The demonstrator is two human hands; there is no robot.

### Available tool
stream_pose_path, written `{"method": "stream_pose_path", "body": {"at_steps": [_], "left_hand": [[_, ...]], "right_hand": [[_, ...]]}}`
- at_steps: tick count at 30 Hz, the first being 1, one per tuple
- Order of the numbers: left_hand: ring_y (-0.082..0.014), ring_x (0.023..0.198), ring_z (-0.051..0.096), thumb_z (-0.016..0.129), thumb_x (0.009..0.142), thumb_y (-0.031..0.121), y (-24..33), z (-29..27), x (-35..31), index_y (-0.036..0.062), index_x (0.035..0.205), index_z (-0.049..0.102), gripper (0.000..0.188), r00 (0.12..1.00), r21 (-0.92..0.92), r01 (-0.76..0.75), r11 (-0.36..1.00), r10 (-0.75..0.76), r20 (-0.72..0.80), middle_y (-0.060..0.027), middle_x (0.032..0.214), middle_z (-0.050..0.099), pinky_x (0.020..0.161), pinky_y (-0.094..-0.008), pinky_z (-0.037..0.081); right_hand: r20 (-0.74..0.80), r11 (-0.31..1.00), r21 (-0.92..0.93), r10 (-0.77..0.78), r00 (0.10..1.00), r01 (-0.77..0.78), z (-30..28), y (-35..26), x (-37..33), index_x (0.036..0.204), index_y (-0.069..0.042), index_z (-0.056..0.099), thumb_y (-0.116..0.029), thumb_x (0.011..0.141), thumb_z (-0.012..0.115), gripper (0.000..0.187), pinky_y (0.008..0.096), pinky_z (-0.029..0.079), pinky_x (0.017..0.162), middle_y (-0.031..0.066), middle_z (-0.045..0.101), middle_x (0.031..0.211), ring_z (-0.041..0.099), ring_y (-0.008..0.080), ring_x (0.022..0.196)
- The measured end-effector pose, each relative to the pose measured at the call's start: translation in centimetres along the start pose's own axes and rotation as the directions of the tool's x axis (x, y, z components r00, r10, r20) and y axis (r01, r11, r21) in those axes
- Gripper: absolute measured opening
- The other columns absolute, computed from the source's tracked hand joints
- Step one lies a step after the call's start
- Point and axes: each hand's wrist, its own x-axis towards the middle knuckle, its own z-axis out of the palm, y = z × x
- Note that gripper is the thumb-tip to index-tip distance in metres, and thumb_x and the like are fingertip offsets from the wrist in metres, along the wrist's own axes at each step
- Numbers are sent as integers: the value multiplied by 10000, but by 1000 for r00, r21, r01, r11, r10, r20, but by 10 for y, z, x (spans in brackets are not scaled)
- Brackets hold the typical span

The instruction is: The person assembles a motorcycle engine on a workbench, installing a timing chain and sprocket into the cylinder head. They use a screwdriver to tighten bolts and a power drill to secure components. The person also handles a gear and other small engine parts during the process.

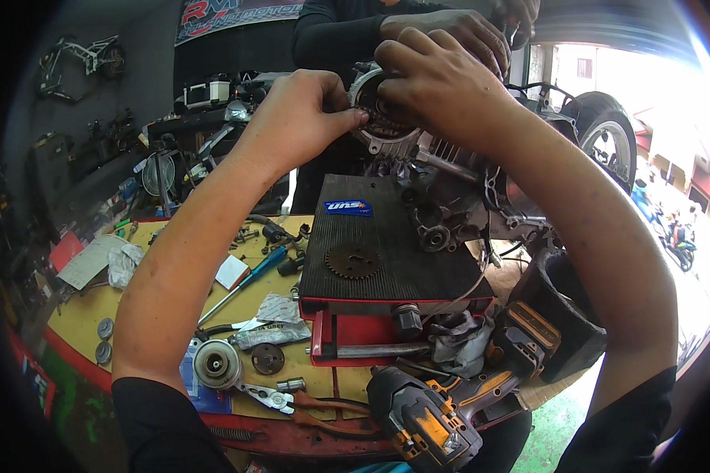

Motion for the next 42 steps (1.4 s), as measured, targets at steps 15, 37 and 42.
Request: {"method": "stream_pose_path", "body": {"at_steps": [15, 37, 42], "left_hand": [[-130, 674, 579, 838, 858, 246, 2, -1, -3, -2, 809, 632, 326, 1000, 13, -18, 1000, 18, -5, -52, 696, 625, 654, -329, 467], [-126, 657, 563, 854, 842, 280, 0, -2, -2, -3, 788, 627, 367, 997, 66, -69, 995, 71, -28, -57, 685, 624, 629, -328, 453], [-126, 661, 567, 852, 846, 288, -1, -2, -1, -2, 793, 630, 369, 998, 51, -59, 997, 60, -17, -58, 688, 625, 636, -325, 458]], "right_hand": [[50, 992, 48, -120, 992, 118, 5, 3, 0, 1012, -143, 719, -188, 815, 667, 209, 394, 466, 1026, 20, 589, 1233, 545, 217, 1175], [79, 986, -29, -159, 984, 161, 2, 2, 3, 977, -123, 704, -196, 823, 649, 179, 384, 461, 1022, 18, 602, 1153, 561, 204, 1155], [102, 985, 46, -168, 981, 164, -4, 8, 2, 1025, -144, 715, -193, 835, 654, 206, 389, 439, 1065, 8, 609, 1182, 553, 201, 1198]]}}
